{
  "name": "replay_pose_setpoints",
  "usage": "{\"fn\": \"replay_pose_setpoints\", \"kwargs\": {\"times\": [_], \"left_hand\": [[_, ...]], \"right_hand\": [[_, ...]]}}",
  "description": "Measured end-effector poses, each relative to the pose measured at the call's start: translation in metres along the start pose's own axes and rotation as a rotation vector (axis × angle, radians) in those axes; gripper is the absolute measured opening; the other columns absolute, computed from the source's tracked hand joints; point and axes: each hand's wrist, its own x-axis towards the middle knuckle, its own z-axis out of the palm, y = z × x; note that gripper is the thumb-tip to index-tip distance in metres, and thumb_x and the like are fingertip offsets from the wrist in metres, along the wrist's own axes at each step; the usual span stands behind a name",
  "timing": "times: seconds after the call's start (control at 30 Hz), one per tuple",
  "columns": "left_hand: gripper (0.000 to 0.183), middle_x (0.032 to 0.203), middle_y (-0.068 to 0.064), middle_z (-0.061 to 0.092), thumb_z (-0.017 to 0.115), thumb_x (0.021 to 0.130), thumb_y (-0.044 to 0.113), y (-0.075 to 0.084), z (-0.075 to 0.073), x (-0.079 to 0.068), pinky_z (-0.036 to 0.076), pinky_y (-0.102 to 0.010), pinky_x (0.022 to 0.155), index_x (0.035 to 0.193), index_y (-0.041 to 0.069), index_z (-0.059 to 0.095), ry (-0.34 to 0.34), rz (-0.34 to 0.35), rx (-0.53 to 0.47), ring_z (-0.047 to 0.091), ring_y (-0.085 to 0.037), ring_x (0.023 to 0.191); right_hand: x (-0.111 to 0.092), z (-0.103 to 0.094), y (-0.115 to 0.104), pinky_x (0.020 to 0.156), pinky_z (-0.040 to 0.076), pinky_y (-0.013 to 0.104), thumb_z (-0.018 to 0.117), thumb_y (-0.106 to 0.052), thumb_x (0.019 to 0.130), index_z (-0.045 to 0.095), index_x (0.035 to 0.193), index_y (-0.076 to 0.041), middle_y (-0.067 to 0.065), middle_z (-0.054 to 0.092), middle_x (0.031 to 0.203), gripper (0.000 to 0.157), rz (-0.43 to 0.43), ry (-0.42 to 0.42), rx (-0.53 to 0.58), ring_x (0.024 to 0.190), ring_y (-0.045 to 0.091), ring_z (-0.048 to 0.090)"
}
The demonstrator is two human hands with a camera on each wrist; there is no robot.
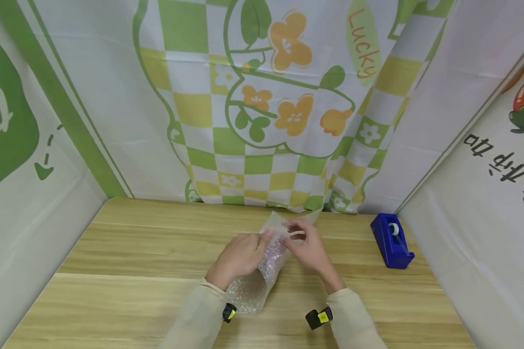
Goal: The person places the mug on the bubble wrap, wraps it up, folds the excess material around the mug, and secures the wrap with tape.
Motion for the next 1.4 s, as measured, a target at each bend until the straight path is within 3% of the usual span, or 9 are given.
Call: {"fn": "replay_pose_setpoints", "kwargs": {"times": [0.07,0.17,0.37,0.47,0.63,0.83,1.03,1.23,1.4], "left_hand": [[0.066,0.097,-0.014,0.071,0.023,0.111,0.045,0.001,0.001,-0.001,0.052,-0.048,0.095,0.120,0.001,0.072,0.003,0.013,0.023,0.068,-0.031,0.098],[0.063,0.114,-0.018,0.071,0.025,0.112,0.042,0.002,0.002,-0.003,0.049,-0.049,0.102,0.124,-0.001,0.069,0.000,0.028,0.052,0.065,-0.037,0.113],[0.062,0.114,-0.022,0.069,0.028,0.111,0.043,0.007,0.005,-0.005,0.051,-0.051,0.098,0.127,-0.005,0.065,0.009,0.019,0.091,0.065,-0.039,0.110],[0.064,0.122,-0.026,0.066,0.031,0.110,0.045,0.010,0.008,-0.006,0.051,-0.053,0.098,0.136,-0.008,0.056,0.020,-0.016,0.110,0.063,-0.043,0.113],[0.070,0.134,-0.032,0.057,0.038,0.108,0.047,0.014,0.014,-0.005,0.049,-0.056,0.100,0.147,-0.012,0.041,0.035,-0.096,0.121,0.057,-0.048,0.122],[0.076,0.139,-0.034,0.053,0.048,0.105,0.048,0.018,0.023,-0.003,0.049,-0.060,0.099,0.146,-0.015,0.040,0.089,-0.189,0.127,0.053,-0.048,0.126],[0.079,0.136,-0.031,0.052,0.055,0.100,0.052,0.020,0.033,0.001,0.053,-0.060,0.090,0.141,-0.016,0.046,0.149,-0.247,0.117,0.052,-0.045,0.123],[0.082,0.125,-0.027,0.053,0.061,0.096,0.055,0.023,0.043,0.005,0.052,-0.059,0.082,0.138,-0.015,0.049,0.195,-0.286,0.128,0.050,-0.043,0.118],[0.087,0.120,-0.027,0.052,0.066,0.092,0.057,0.029,0.047,0.006,0.049,-0.062,0.081,0.136,-0.017,0.049,0.235,-0.304,0.127,0.049,-0.045,0.116]], "right_hand": [[0.000,-0.003,-0.002,0.082,0.058,0.038,0.071,-0.010,0.093,0.070,0.106,0.003,0.013,0.069,0.100,0.018,0.070,0.012,-0.036,0.091,0.024,0.065],[0.001,-0.005,-0.004,0.067,0.052,0.026,0.069,-0.021,0.098,0.071,0.090,-0.001,0.008,0.068,0.083,0.021,0.150,0.023,-0.063,0.076,0.015,0.062],[-0.003,-0.007,-0.007,0.062,0.062,0.034,0.067,-0.004,0.096,0.068,0.080,0.008,0.018,0.066,0.072,0.020,0.308,0.041,0.028,0.064,0.023,0.067],[-0.007,-0.007,-0.008,0.064,0.063,0.039,0.066,-0.002,0.095,0.068,0.080,0.009,0.021,0.067,0.074,0.019,0.371,0.039,0.001,0.063,0.027,0.069],[-0.014,-0.006,-0.006,0.065,0.062,0.037,0.067,-0.001,0.092,0.068,0.078,0.009,0.021,0.071,0.076,0.018,0.389,0.041,-0.060,0.069,0.034,0.073],[-0.020,-0.003,0.002,0.063,0.058,0.024,0.074,0.001,0.086,0.071,0.075,0.006,0.014,0.071,0.073,0.012,0.392,0.103,-0.026,0.069,0.029,0.074],[-0.023,-0.002,0.010,0.062,0.059,0.027,0.076,0.009,0.082,0.067,0.078,0.011,0.013,0.066,0.072,0.010,0.417,0.133,0.147,0.064,0.023,0.071],[-0.026,-0.002,0.019,0.076,0.062,0.038,0.066,0.013,0.090,0.061,0.091,0.021,0.017,0.066,0.083,0.009,0.463,0.049,0.344,0.070,0.019,0.070],[-0.027,-0.004,0.026,0.083,0.061,0.040,0.062,0.015,0.092,0.060,0.096,0.022,0.018,0.068,0.089,0.008,0.464,-0.005,0.385,0.079,0.023,0.072]]}}
